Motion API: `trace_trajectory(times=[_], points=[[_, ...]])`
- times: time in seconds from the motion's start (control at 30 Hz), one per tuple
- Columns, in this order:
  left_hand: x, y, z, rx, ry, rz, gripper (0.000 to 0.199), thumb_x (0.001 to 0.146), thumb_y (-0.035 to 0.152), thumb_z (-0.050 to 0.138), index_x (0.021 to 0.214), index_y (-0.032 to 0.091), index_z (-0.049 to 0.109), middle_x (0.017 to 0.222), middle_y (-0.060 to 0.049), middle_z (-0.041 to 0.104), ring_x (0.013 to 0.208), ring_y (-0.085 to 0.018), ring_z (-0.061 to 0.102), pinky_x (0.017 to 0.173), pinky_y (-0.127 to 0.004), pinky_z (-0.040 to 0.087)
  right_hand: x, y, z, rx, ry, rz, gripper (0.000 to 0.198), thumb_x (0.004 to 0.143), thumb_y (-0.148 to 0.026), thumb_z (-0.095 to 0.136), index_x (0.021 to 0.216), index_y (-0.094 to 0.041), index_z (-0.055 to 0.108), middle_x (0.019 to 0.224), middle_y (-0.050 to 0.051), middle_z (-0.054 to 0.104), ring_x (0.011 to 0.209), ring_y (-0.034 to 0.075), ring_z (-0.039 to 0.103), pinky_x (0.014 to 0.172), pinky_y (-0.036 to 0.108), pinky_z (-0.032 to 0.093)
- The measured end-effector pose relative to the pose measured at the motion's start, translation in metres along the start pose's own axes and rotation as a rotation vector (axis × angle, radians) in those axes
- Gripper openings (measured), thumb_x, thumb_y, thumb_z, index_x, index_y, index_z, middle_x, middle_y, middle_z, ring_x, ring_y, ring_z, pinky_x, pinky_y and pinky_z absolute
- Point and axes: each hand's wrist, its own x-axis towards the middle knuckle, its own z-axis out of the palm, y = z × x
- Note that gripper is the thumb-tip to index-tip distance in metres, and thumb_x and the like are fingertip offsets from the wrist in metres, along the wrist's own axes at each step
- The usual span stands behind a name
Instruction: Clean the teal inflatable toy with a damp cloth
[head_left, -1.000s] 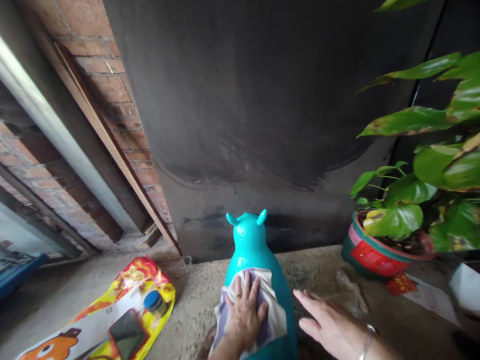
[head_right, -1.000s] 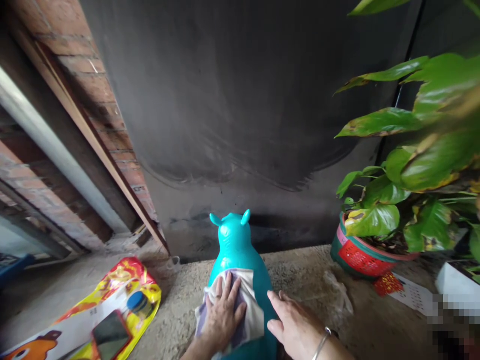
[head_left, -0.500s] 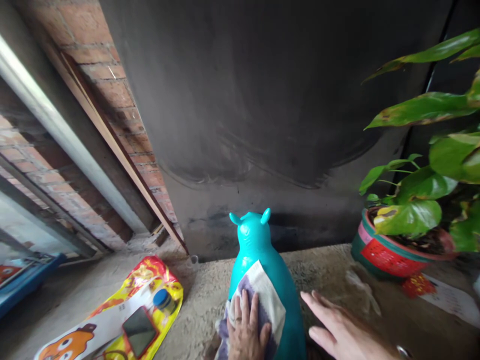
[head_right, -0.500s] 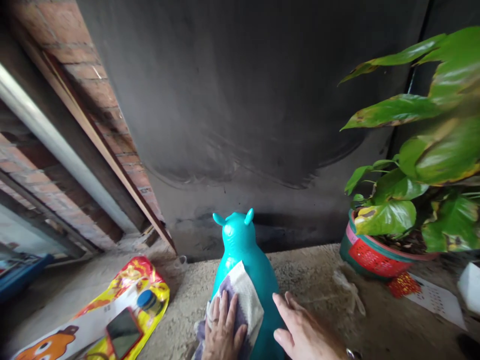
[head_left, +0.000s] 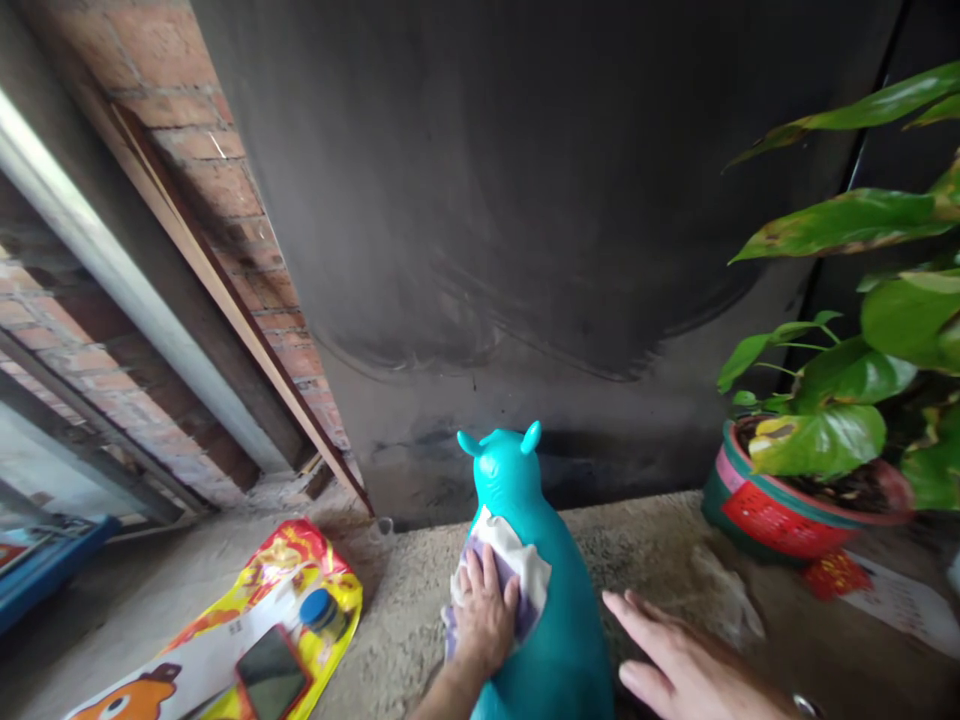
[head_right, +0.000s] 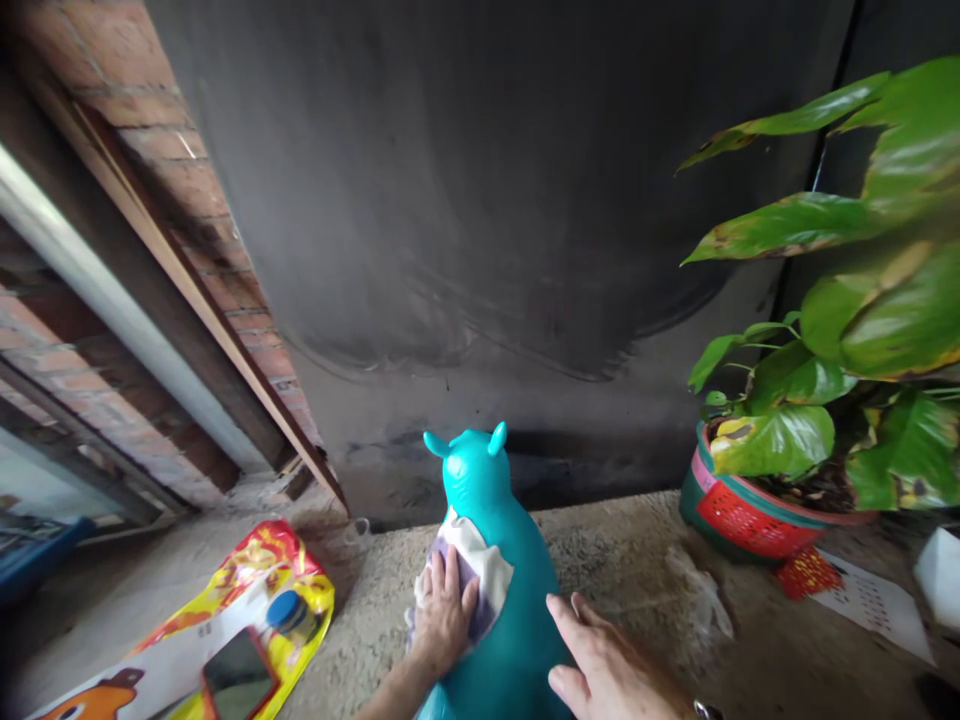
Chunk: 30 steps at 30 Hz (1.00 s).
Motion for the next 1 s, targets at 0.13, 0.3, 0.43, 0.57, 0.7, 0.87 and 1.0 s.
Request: trace_trajectory(times=[0.13, 0.3, 0.43, 0.57, 0.7, 0.87, 1.0], points=[[-0.044, -0.003, 0.02, 0.089, -0.026, -0.088, 0.063, 0.089, 0.041, 0.039, 0.146, 0.018, 0.026, 0.154, -0.014, 0.024, 0.141, -0.034, 0.023, 0.112, -0.051, 0.026, -0.005, -0.007, 0.0, 0.001, -0.015, -0.014, 0.061, 0.084, -0.029, 0.043, 0.142, -0.012, 0.032, 0.147, 0.012, 0.031, 0.134, 0.023, 0.035, 0.112, 0.033, 0.03], [-0.021, -0.005, 0.028, 0.068, 0.042, -0.112, 0.062, 0.093, 0.041, 0.033, 0.148, 0.016, 0.019, 0.154, -0.016, 0.023, 0.139, -0.035, 0.027, 0.108, -0.052, 0.034, -0.004, -0.008, 0.003, 0.014, -0.01, -0.047, 0.062, 0.082, -0.031, 0.044, 0.141, -0.014, 0.034, 0.145, 0.009, 0.032, 0.133, 0.024, 0.036, 0.111, 0.034, 0.032], [0.027, -0.012, 0.012, 0.078, -0.023, -0.035, 0.053, 0.096, 0.03, 0.023, 0.145, 0.009, 0.026, 0.153, -0.019, 0.025, 0.14, -0.032, 0.023, 0.11, -0.047, 0.032, 0.0, -0.003, 0.003, -0.002, -0.015, -0.023, 0.063, 0.082, -0.029, 0.042, 0.142, -0.013, 0.033, 0.146, 0.01, 0.033, 0.133, 0.023, 0.037, 0.111, 0.033, 0.032], [0.035, -0.018, -0.003, 0.096, -0.053, 0.061, 0.052, 0.091, 0.011, 0.024, 0.137, 0.024, 0.045, 0.154, -0.007, 0.027, 0.142, -0.03, 0.02, 0.113, -0.046, 0.027, 0.002, 0.006, 0.001, -0.002, -0.002, 0.006, 0.061, 0.084, -0.029, 0.039, 0.143, -0.012, 0.031, 0.147, 0.013, 0.032, 0.135, 0.022, 0.035, 0.112, 0.033, 0.029], [-0.008, -0.019, 0.01, 0.138, -0.085, 0.063, 0.049, 0.091, 0.015, 0.029, 0.131, 0.029, 0.052, 0.153, -0.004, 0.031, 0.14, -0.033, 0.025, 0.11, -0.049, 0.031, -0.001, 0.003, -0.003, -0.002, -0.02, 0.018, 0.061, 0.085, -0.029, 0.04, 0.144, -0.014, 0.03, 0.147, 0.012, 0.032, 0.134, 0.022, 0.035, 0.112, 0.033, 0.029], [-0.056, -0.018, 0.051, 0.151, -0.05, -0.206, 0.054, 0.093, 0.035, 0.033, 0.145, 0.021, 0.03, 0.152, -0.01, 0.033, 0.137, -0.033, 0.032, 0.108, -0.047, 0.036, -0.008, -0.007, -0.007, 0.024, -0.018, -0.018, 0.06, 0.086, -0.03, 0.039, 0.143, -0.014, 0.03, 0.148, 0.009, 0.03, 0.136, 0.02, 0.032, 0.112, 0.03, 0.029], [-0.036, -0.02, 0.052, 0.11, 0.045, -0.103, 0.059, 0.093, 0.044, 0.03, 0.146, 0.021, 0.026, 0.146, -0.014, 0.041, 0.131, -0.036, 0.04, 0.101, -0.052, 0.042, -0.008, -0.006, -0.004, 0.052, 0.002, -0.043, 0.06, 0.085, -0.031, 0.042, 0.142, -0.014, 0.033, 0.146, 0.009, 0.033, 0.134, 0.021, 0.035, 0.112, 0.031, 0.03]])
